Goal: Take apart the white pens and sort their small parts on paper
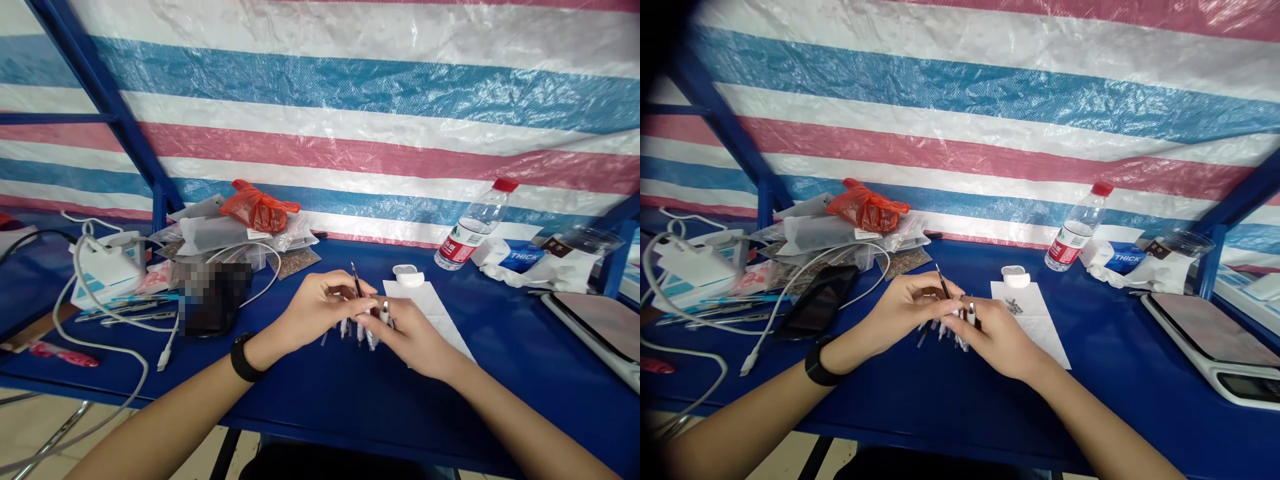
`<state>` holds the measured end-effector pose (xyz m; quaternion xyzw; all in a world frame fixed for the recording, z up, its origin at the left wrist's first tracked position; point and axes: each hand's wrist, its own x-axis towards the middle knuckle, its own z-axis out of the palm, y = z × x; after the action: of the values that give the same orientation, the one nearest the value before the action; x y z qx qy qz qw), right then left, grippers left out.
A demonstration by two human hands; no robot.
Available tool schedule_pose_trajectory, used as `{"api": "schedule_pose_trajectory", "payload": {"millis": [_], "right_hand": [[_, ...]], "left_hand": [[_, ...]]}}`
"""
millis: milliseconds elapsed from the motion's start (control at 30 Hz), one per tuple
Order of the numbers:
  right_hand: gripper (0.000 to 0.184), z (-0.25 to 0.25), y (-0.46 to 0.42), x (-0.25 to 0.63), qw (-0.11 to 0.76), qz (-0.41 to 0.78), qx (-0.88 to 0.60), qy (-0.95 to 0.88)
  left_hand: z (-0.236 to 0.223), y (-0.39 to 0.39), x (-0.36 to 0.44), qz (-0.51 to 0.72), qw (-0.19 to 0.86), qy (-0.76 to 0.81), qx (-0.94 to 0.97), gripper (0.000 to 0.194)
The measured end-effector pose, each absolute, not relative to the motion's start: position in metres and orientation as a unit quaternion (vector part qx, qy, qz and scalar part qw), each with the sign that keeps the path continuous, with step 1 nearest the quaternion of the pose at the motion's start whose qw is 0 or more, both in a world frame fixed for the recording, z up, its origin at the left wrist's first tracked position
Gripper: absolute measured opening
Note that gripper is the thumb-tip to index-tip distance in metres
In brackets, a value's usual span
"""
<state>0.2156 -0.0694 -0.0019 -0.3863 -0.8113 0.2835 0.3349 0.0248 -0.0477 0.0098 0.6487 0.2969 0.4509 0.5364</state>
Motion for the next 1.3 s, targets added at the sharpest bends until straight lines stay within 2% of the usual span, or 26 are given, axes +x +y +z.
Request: {"api": "schedule_pose_trajectory", "payload": {"millis": [200, 267, 333, 433, 533, 833, 1300], "right_hand": [[0.047, 0.017, -0.045, 0.265, 0.466, 0.175, -0.517, -0.696], [0.041, 0.021, -0.038, 0.282, 0.401, 0.127, -0.581, -0.697], [0.035, 0.024, -0.033, 0.293, 0.296, 0.104, -0.624, -0.716], [0.03, 0.024, -0.031, 0.299, 0.157, 0.123, -0.647, -0.736], [0.026, 0.022, -0.032, 0.298, 0.092, 0.155, -0.65, -0.738], [0.022, 0.012, -0.027, 0.296, 0.059, 0.205, -0.631, -0.746], [0.023, 0.004, -0.024, 0.301, 0.116, 0.243, -0.612, -0.743]], "left_hand": [[0.012, -0.04, 0.019, 0.582, 0.582, 0.299, 0.483, 0.029], [0.011, -0.037, 0.018, 0.58, 0.617, 0.291, 0.446, 0.035], [0.009, -0.036, 0.018, 0.569, 0.641, 0.284, 0.429, 0.035], [0.008, -0.036, 0.02, 0.555, 0.654, 0.282, 0.429, 0.033], [0.009, -0.038, 0.021, 0.543, 0.656, 0.292, 0.435, 0.031], [0.005, -0.044, 0.026, 0.493, 0.646, 0.34, 0.473, 0.031], [0.005, -0.046, 0.028, 0.484, 0.641, 0.33, 0.496, 0.03]]}}
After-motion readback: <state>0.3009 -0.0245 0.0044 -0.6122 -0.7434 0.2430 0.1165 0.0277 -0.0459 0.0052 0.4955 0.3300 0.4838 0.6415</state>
